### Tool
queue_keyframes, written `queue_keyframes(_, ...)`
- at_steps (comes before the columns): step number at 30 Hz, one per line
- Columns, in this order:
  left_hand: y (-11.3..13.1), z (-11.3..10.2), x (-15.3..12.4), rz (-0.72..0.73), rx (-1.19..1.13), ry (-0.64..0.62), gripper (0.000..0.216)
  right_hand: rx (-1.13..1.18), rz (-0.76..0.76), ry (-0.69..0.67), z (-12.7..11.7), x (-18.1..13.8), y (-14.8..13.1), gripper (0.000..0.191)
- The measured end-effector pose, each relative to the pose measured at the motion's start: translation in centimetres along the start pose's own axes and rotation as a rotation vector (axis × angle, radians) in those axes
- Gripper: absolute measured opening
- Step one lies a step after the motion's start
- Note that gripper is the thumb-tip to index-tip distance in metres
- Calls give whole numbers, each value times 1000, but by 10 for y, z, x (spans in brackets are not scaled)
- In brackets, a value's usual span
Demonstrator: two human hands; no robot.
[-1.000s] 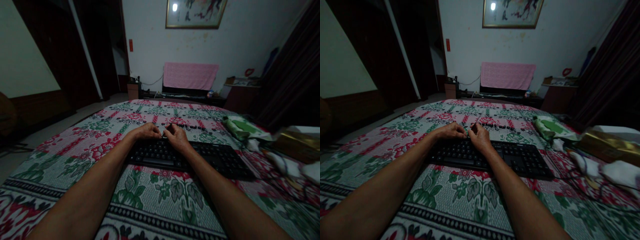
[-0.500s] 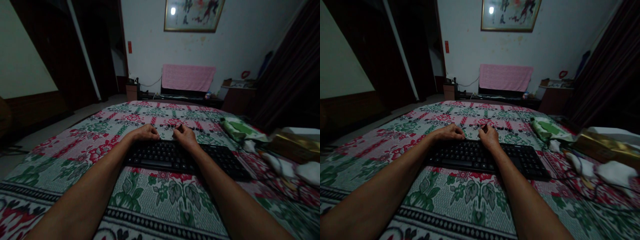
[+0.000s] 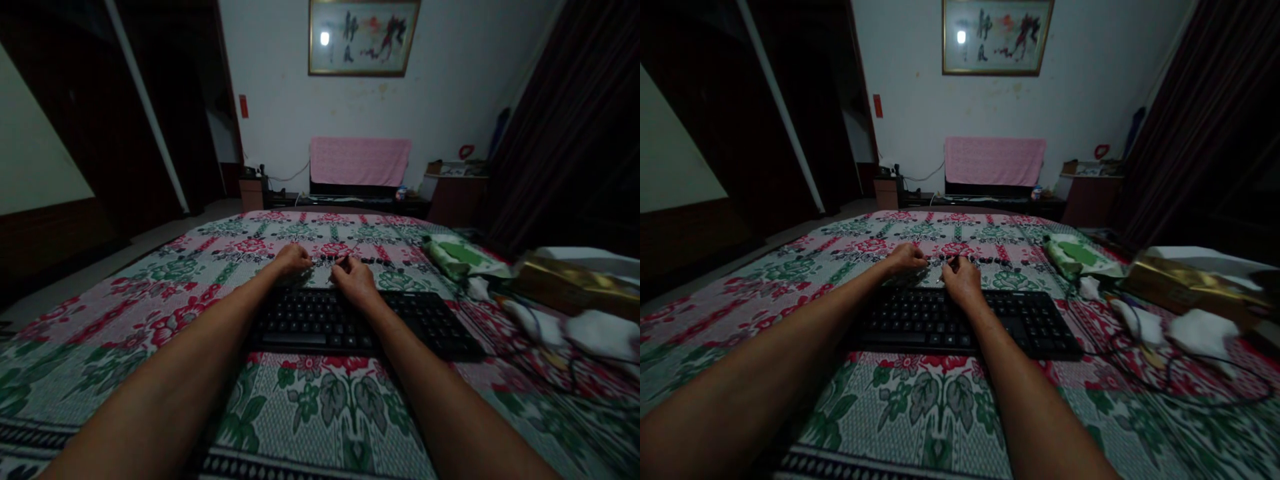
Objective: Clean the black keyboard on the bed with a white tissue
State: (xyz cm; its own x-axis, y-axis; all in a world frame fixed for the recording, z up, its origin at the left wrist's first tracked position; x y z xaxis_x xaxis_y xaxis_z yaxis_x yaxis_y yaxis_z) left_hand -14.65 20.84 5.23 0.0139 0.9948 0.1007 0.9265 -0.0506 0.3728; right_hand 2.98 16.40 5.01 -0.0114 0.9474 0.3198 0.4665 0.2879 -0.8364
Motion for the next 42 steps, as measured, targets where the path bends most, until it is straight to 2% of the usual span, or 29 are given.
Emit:
queue_keyframes(6,-5,8,19,-120,-51,127,22,40,2,-10,2,1,3,11)
queue_keyframes(13,-5,20,23,-278,-143,101,25,-8,-32,-3,4,3,5,11)
queue_keyframes(32,-3,23,25,-322,-122,62,28,-12,-51,-7,4,2,3,12)
queue_keyframes(38,-2,24,29,-256,-125,36,24,17,-56,-10,4,2,4,10)
queue_keyframes(42,-4,18,29,-216,-216,27,27,32,-62,-24,5,2,2,10)
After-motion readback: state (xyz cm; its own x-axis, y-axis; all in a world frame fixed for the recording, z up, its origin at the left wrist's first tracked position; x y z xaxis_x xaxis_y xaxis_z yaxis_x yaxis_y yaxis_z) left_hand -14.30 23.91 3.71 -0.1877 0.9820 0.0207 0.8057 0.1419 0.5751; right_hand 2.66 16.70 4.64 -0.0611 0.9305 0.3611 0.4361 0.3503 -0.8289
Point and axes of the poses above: each hand's wrist, its own x-axis towards the middle knuckle, its own z-axis out of the palm, y = z × x, the point moved 8 cm from there along x, towards the middle knuckle, and after that the axes turned 2 degrees about x, right-handed, at the moved point
